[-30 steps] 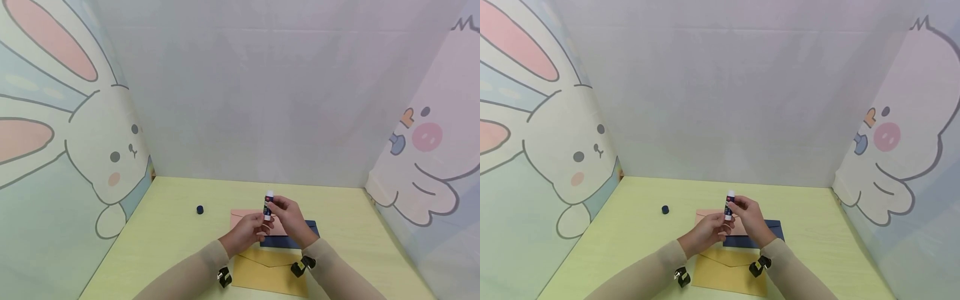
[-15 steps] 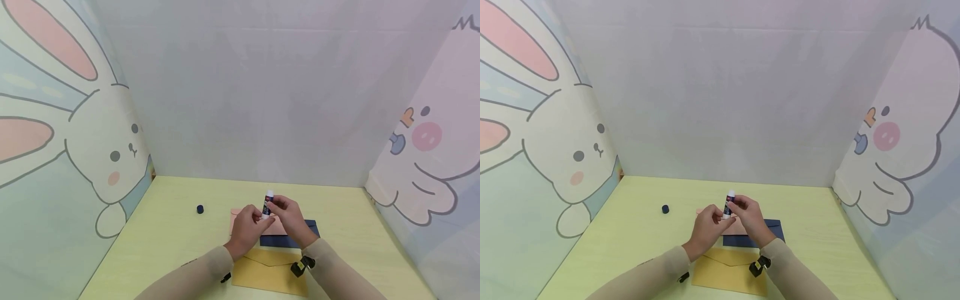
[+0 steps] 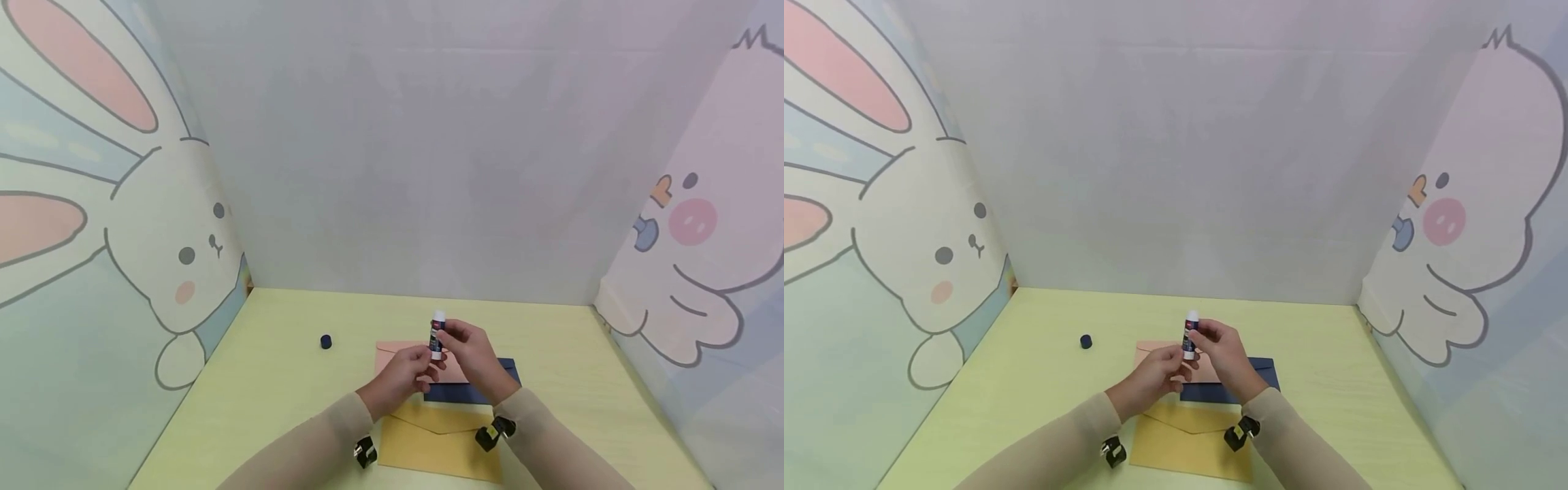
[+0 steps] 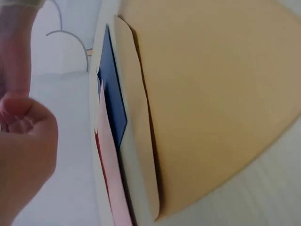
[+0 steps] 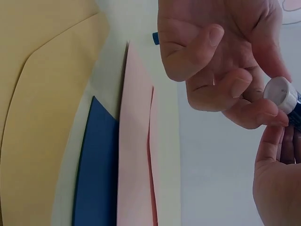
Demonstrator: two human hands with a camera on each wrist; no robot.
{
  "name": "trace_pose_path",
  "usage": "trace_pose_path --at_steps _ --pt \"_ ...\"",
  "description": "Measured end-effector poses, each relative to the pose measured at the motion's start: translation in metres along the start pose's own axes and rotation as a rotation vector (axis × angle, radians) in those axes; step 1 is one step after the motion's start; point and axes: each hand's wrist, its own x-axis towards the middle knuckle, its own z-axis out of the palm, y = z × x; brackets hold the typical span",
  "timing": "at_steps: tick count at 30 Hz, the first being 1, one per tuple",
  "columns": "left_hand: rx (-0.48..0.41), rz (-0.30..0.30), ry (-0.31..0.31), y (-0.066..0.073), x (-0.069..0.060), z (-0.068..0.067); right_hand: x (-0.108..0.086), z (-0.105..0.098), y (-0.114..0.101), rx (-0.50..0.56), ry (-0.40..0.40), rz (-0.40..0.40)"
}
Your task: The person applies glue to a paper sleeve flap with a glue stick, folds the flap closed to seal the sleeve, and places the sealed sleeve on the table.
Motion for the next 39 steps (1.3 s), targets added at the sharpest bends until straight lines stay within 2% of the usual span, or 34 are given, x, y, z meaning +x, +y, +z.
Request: trace_pose_path --at_steps 3,6,8,11,14,17,19,20,23,26,28,31,33,36,39 --pt "-0.08 -0.044 -0.042 0.001 0.0 -0.001 0.0 0.001 0.0 0.0 -0.006 0.006" --pt "-0.062 -0.034 -0.034 0.0 -0.001 -0.002 0.0 0.001 -0.001 -0.003 -0.01 0.009" --pt "-0.017 -0.007 -0.01 -0.001 -0.001 -0.002 0.0 0.001 -0.001 0.002 -0.007 0.006" --pt "0.141 0.092 0.071 -0.004 -0.001 -0.001 0.001 0.001 0.0 0.01 -0.001 -0.007" --pt "0.403 0.227 0.229 -0.007 -0.001 0.002 0.001 0.002 0.001 0.026 0.004 -0.014" --pt "0.64 0.331 0.391 -0.01 -0.001 0.006 0.002 0.004 0.003 0.034 -0.002 -0.01" --pt "0.724 0.361 0.451 -0.011 -0.001 0.007 0.002 0.005 0.004 0.033 -0.007 -0.008" --pt "0.738 0.37 0.46 -0.011 -0.002 0.008 0.002 0.005 0.004 0.03 -0.008 -0.008" --pt "0.678 0.361 0.411 -0.008 -0.003 0.007 0.002 0.005 0.005 0.027 -0.011 -0.01" --pt "0.52 0.296 0.285 -0.005 -0.003 0.002 0.002 0.004 0.004 0.032 -0.006 -0.012" --pt "0.373 0.216 0.169 -0.003 -0.002 -0.002 0.002 0.004 0.003 0.04 -0.003 -0.007" --pt "0.134 0.066 0.003 -0.002 0.0 -0.008 0.002 0.005 0.003 0.061 -0.008 0.006" --pt "0.002 -0.016 -0.07 -0.001 0.0 -0.011 0.002 0.006 0.002 0.082 -0.021 0.015" --pt "-0.097 -0.066 -0.116 -0.002 0.001 -0.011 0.001 0.006 0.002 0.11 -0.036 0.017" --pt "-0.096 -0.06 -0.115 -0.002 0.001 -0.011 0.001 0.006 0.002 0.118 -0.039 0.012"
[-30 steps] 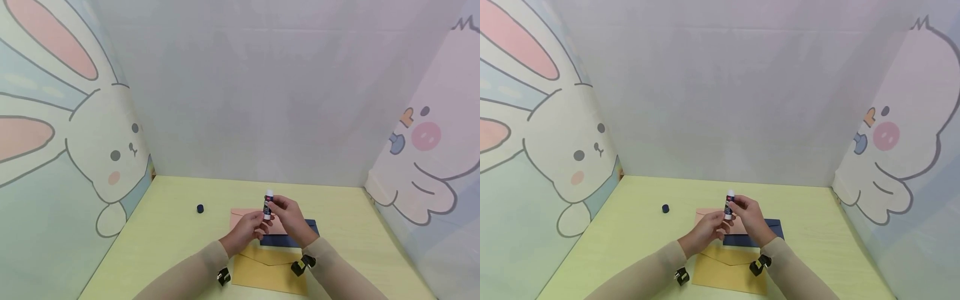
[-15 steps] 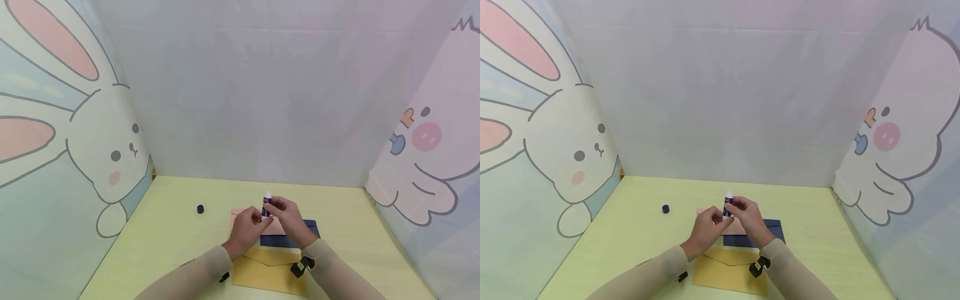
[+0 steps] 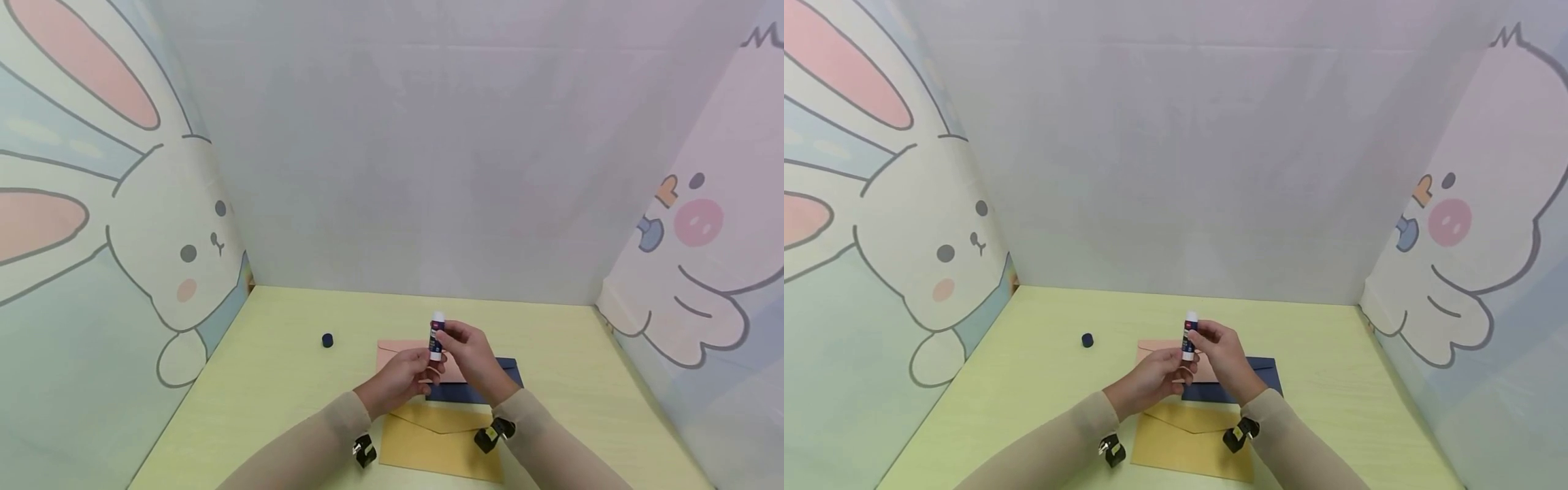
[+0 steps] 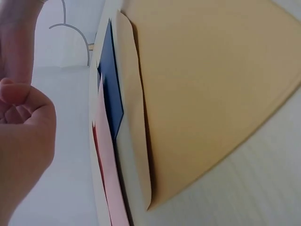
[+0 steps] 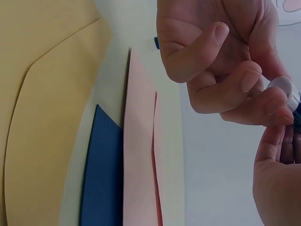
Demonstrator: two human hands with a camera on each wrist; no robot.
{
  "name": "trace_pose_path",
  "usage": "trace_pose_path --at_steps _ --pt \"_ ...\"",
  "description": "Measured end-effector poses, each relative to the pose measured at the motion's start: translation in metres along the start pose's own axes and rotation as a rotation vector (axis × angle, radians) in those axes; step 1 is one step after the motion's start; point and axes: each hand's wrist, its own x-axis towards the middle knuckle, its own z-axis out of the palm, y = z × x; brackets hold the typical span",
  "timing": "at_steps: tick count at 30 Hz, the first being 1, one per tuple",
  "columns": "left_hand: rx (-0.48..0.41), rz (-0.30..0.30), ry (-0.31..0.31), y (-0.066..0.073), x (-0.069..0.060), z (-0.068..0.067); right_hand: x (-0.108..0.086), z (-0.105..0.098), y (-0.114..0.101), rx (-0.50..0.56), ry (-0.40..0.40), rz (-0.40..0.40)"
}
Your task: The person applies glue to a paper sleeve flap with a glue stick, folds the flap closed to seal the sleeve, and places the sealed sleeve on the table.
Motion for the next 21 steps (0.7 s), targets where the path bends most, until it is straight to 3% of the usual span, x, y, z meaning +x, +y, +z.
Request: trace_pose_path --at_steps 6,11,15,17,21 --pt "0.106 0.008 0.029 0.003 0.001 -0.003 -0.001 -0.006 0.003 -0.009 -0.008 -0.022" --pt "0.366 0.075 0.114 0.011 0.0 -0.02 -0.002 -0.012 0.005 -0.028 -0.018 -0.042" --pt "0.661 0.158 0.233 0.021 -0.001 -0.051 -0.002 -0.014 0.006 -0.037 -0.037 -0.038" --pt "0.794 0.168 0.304 0.029 -0.003 -0.072 -0.002 -0.015 0.006 -0.032 -0.042 -0.033" --pt "0.991 0.099 0.401 0.044 -0.012 -0.123 -0.001 -0.016 0.007 -0.026 -0.044 -0.03"
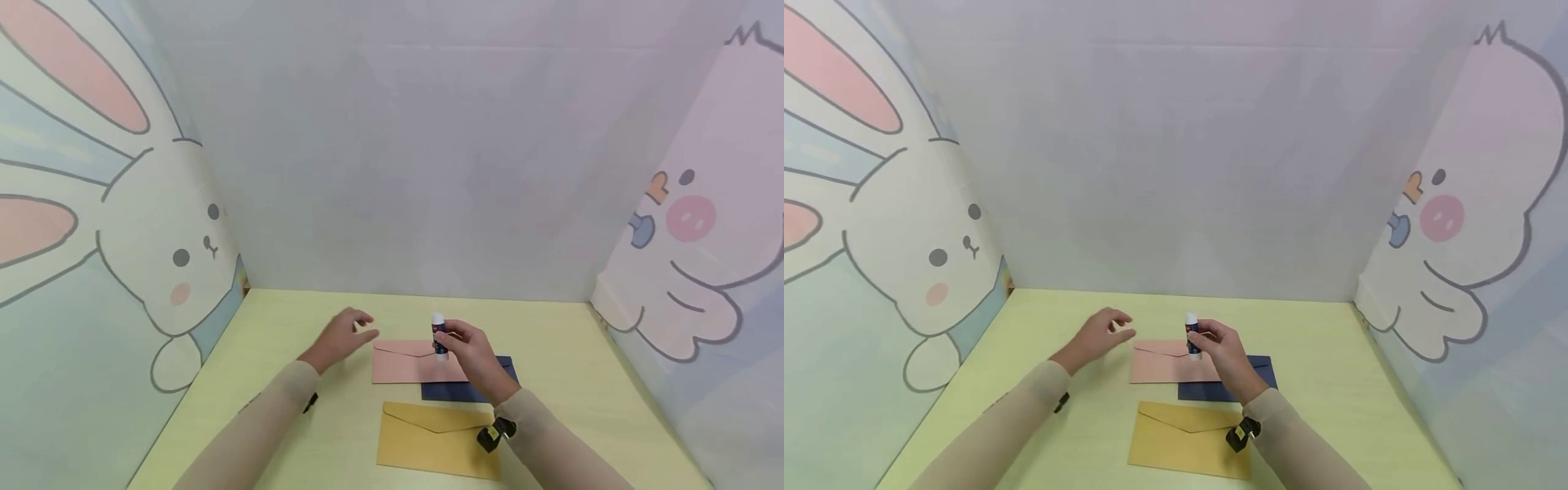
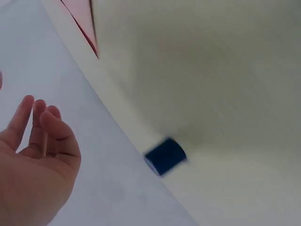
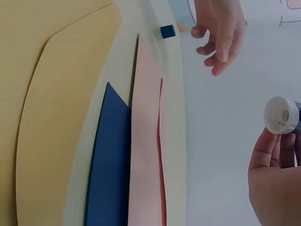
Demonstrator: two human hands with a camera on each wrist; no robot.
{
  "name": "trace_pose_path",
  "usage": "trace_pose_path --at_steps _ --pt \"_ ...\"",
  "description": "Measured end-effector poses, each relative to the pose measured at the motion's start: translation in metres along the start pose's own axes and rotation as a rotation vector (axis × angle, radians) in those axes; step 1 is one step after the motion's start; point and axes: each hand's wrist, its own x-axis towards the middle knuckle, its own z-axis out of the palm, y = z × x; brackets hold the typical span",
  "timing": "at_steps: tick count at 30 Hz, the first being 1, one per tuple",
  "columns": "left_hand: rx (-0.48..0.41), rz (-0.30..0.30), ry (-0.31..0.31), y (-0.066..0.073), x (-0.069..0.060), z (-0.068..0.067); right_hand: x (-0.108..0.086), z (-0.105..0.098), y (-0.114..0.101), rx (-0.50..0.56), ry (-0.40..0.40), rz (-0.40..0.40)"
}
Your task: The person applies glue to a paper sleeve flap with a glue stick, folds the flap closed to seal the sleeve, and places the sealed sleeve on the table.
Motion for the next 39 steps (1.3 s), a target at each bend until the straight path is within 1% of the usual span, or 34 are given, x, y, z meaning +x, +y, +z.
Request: trace_pose_path --at_steps 2,5,7,8,10,12,15,17,19,22,25,28,32,34,37,39 --pt "0.084 -0.053 -0.022 -0.017 0.001 -0.02 0.001 0.0 0.0 -0.008 0.002 0.001" --pt "0.192 -0.122 -0.082 -0.039 -0.001 -0.046 0.002 -0.001 0.001 -0.018 0.018 0.013" --pt "0.244 -0.159 -0.114 -0.051 -0.002 -0.056 0.002 -0.002 0.001 -0.024 0.025 0.011" --pt "0.26 -0.167 -0.128 -0.057 -0.003 -0.06 0.002 -0.001 0.001 -0.027 0.03 0.011" --pt "0.285 -0.181 -0.146 -0.068 -0.003 -0.063 0.001 -0.001 0.001 -0.029 0.033 0.01" --pt "0.29 -0.191 -0.153 -0.077 -0.002 -0.062 0.001 -0.001 0.001 -0.029 0.034 0.009" --pt "0.3 -0.199 -0.143 -0.083 -0.002 -0.06 0.002 0.0 0.001 -0.03 0.034 0.015" --pt "0.282 -0.204 -0.124 -0.083 -0.003 -0.059 0.002 0.0 0.002 -0.035 0.037 0.017" --pt "0.25 -0.196 -0.103 -0.078 -0.003 -0.059 0.002 0.0 0.001 -0.042 0.035 0.015" --pt "0.167 -0.163 -0.076 -0.063 -0.003 -0.06 0.002 0.0 0.0 -0.053 0.037 0.015" --pt "0.065 -0.115 -0.057 -0.042 -0.002 -0.058 0.001 0.0 -0.001 -0.061 0.037 0.008" --pt "-0.049 -0.066 -0.051 -0.018 -0.001 -0.053 -0.001 0.001 -0.001 -0.076 0.033 -0.007" --pt "-0.218 -0.022 -0.065 0.013 -0.001 -0.038 -0.004 0.003 -0.003 -0.105 0.019 -0.026" --pt "-0.28 0.0 -0.073 0.028 -0.002 -0.03 -0.005 0.005 -0.003 -0.12 0.013 -0.033" --pt "-0.33 0.035 -0.087 0.049 -0.005 -0.018 -0.006 0.007 -0.004 -0.136 -0.002 -0.062" --pt "-0.34 0.064 -0.092 0.06 -0.007 -0.01 -0.006 0.008 -0.004 -0.163 -0.007 -0.089"
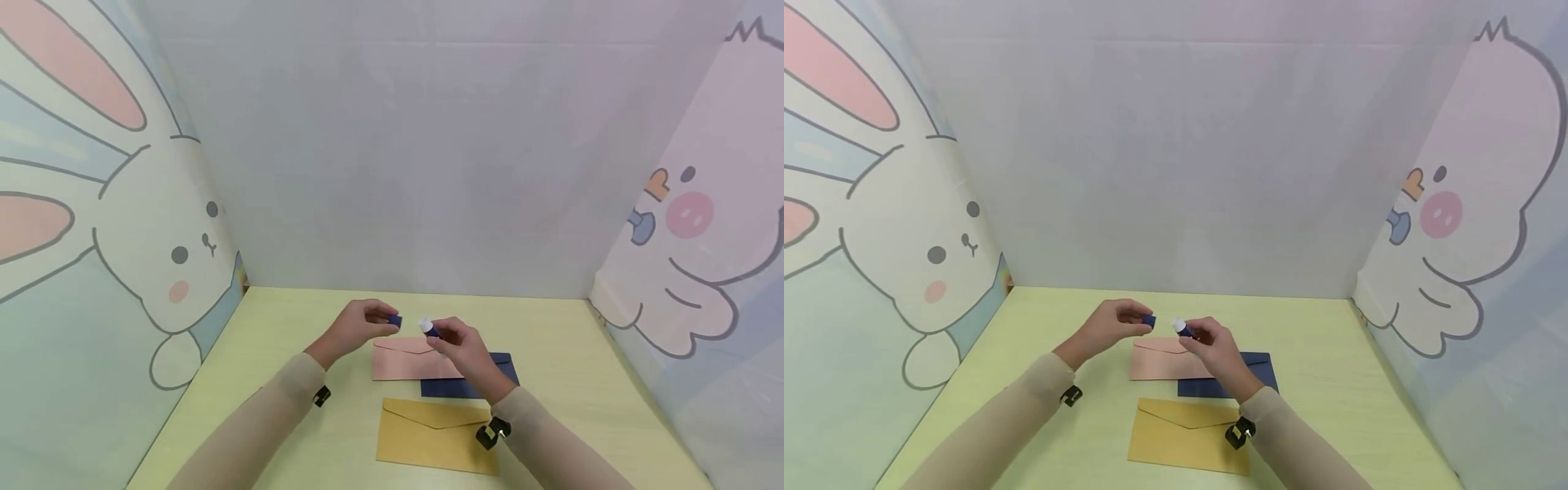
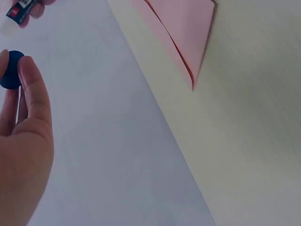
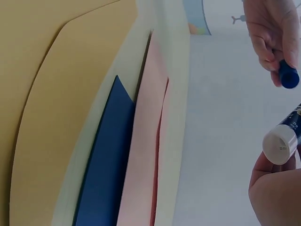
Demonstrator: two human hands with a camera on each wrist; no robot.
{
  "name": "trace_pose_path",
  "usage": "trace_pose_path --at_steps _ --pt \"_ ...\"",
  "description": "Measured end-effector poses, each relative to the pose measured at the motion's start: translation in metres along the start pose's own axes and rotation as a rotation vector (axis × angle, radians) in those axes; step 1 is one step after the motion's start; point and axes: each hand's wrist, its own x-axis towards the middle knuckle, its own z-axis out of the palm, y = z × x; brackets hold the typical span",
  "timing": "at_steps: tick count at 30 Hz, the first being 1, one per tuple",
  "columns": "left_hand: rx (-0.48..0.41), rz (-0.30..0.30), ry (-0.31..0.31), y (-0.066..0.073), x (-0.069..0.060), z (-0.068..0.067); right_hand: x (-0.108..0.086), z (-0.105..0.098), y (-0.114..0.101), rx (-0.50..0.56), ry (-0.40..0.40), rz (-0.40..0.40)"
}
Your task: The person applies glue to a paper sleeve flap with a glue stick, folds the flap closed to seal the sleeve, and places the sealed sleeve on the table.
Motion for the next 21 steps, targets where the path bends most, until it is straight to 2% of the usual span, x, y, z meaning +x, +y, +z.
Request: trace_pose_path --at_steps 6,12,17,21 --pt "0.008 0.063 -0.029 0.017 0.0 0.021 -0.001 0.007 -0.001 -0.168 0.013 -0.114" --pt "0.145 0.13 -0.036 0.018 -0.001 0.027 -0.004 0.012 -0.005 -0.318 0.023 -0.14" --pt "0.202 0.207 -0.069 0.018 -0.004 0.029 -0.006 0.016 -0.009 -0.376 -0.012 -0.19" --pt "0.193 0.224 -0.078 0.021 -0.006 0.031 -0.008 0.018 -0.01 -0.377 -0.019 -0.233"
